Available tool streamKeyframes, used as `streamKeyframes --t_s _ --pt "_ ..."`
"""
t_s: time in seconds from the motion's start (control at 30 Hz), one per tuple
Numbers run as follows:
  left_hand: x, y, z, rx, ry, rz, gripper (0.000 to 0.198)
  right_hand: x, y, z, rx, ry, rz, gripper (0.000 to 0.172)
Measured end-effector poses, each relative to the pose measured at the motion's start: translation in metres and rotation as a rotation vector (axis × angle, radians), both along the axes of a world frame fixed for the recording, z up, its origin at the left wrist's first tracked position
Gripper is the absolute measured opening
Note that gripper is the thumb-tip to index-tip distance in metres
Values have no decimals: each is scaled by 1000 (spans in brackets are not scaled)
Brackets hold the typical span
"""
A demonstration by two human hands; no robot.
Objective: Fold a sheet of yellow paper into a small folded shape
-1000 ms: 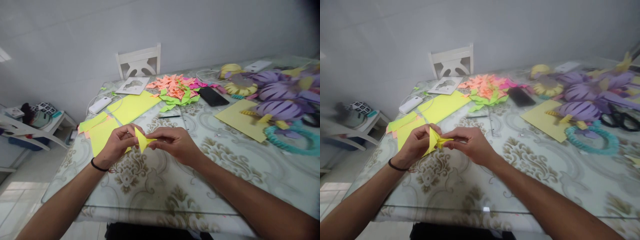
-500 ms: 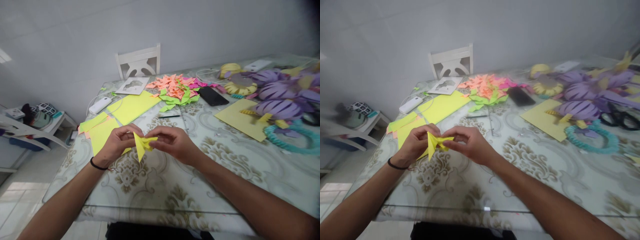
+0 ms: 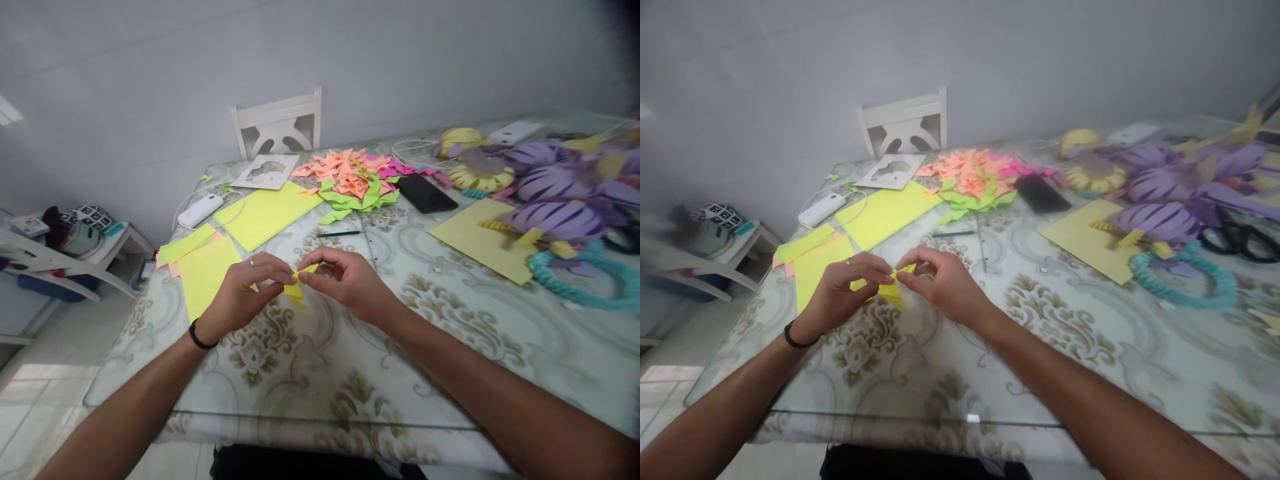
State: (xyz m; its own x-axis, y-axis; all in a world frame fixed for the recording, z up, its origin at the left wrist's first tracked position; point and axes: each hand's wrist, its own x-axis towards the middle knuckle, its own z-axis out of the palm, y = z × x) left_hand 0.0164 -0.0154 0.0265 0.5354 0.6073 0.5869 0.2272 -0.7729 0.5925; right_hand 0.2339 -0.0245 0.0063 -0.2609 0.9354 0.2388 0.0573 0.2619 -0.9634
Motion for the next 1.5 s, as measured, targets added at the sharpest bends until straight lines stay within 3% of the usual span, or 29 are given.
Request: streamKeyframes --t_s 0.2,0.4,0.5,0.63,0.8,1.2,1.5 --pt "1 -2 0 63 40 -23 13 -2 -3 0 17 7 -37 28" --pt "2 -1 -3 -11 4 -20 6 -1 -11 7 140 -121 -89 24" --pt "3 0 -5 -191 -99 -55 7 0 -13 11 238 -184 -121 18" --pt "4 -1 -6 -606 -264 -90 26 1 -13 14 375 -223 -167 5" --pt "4 -5 -1 -895 -195 -109 29 -1 -13 10 567 -236 -169 8" --pt "7 -7 -10 -871 -269 -56 19 -7 -13 6 781 -316 -95 13" --pt "7 -8 -11 -899 -310 -44 10 -7 -13 7 995 -488 -141 14"
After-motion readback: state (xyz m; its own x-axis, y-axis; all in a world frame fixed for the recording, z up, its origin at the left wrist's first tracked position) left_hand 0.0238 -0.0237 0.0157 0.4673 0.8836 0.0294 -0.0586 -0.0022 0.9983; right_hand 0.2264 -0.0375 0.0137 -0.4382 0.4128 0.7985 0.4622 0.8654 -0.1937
